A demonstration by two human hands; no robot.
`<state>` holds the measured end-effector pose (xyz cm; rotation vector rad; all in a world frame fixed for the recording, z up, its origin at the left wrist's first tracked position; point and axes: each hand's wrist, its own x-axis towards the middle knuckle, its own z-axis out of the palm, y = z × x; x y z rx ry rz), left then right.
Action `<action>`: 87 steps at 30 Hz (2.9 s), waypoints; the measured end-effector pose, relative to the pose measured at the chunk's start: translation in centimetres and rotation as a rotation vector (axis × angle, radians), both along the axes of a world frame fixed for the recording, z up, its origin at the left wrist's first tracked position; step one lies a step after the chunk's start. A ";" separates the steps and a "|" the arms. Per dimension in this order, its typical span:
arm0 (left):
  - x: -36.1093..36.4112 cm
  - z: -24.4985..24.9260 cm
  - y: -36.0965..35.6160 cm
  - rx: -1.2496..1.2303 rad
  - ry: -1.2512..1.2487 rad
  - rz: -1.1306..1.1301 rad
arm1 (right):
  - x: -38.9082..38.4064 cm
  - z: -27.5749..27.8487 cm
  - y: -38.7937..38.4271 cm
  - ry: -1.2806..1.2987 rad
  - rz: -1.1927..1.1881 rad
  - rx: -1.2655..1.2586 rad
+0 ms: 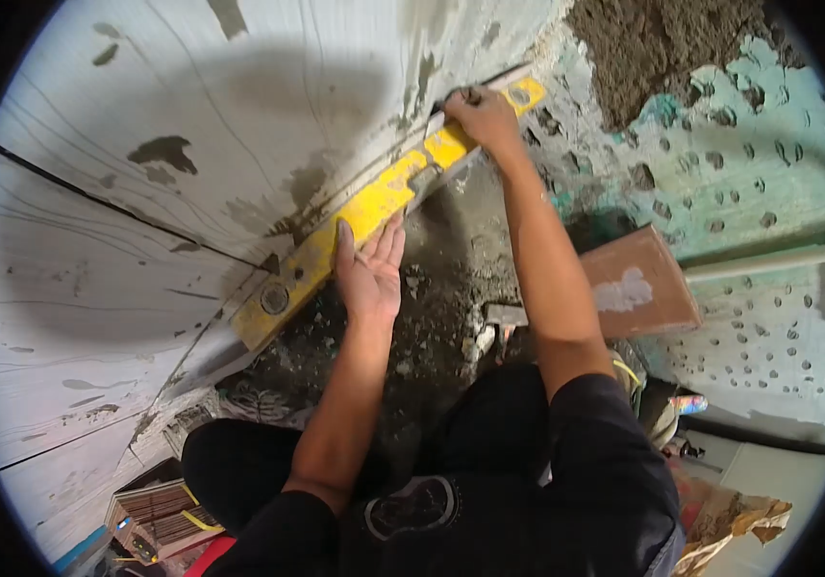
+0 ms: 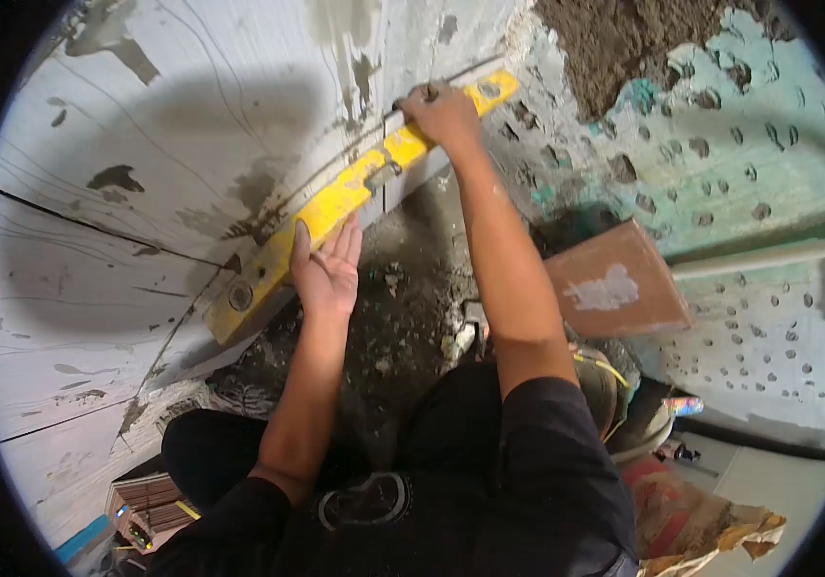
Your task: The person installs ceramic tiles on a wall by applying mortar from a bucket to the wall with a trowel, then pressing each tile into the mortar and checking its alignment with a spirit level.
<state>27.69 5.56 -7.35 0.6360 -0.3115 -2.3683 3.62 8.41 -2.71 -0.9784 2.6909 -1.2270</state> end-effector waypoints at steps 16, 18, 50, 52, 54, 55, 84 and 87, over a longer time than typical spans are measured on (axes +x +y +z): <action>-0.3 0.5 0.1 -0.001 -0.018 0.002 | -3.4 -6.9 4.0 -0.366 -0.610 -0.957; -0.2 0.1 0.0 0.007 -0.012 -0.004 | -2.5 -10.1 6.3 -0.525 -0.667 -0.565; 0.5 -0.4 -0.5 0.107 0.074 -0.047 | -2.9 -30.8 2.5 -0.109 -0.081 0.312; 0.5 -0.3 -0.5 0.111 0.052 -0.036 | -2.8 -30.8 2.4 -0.114 -0.082 0.331; 0.5 -0.4 -0.4 0.120 0.051 -0.030 | -2.7 -30.7 2.3 -0.099 -0.084 0.336; 0.5 -0.5 -0.4 0.114 0.055 -0.026 | -2.8 -30.5 2.3 -0.090 -0.084 0.340; 0.8 -0.8 -0.6 0.111 0.140 -0.066 | -2.5 -30.3 1.8 -0.082 -0.132 0.281; 0.8 -0.9 -0.6 0.107 0.129 -0.060 | -2.9 -30.4 1.7 -0.076 -0.127 0.286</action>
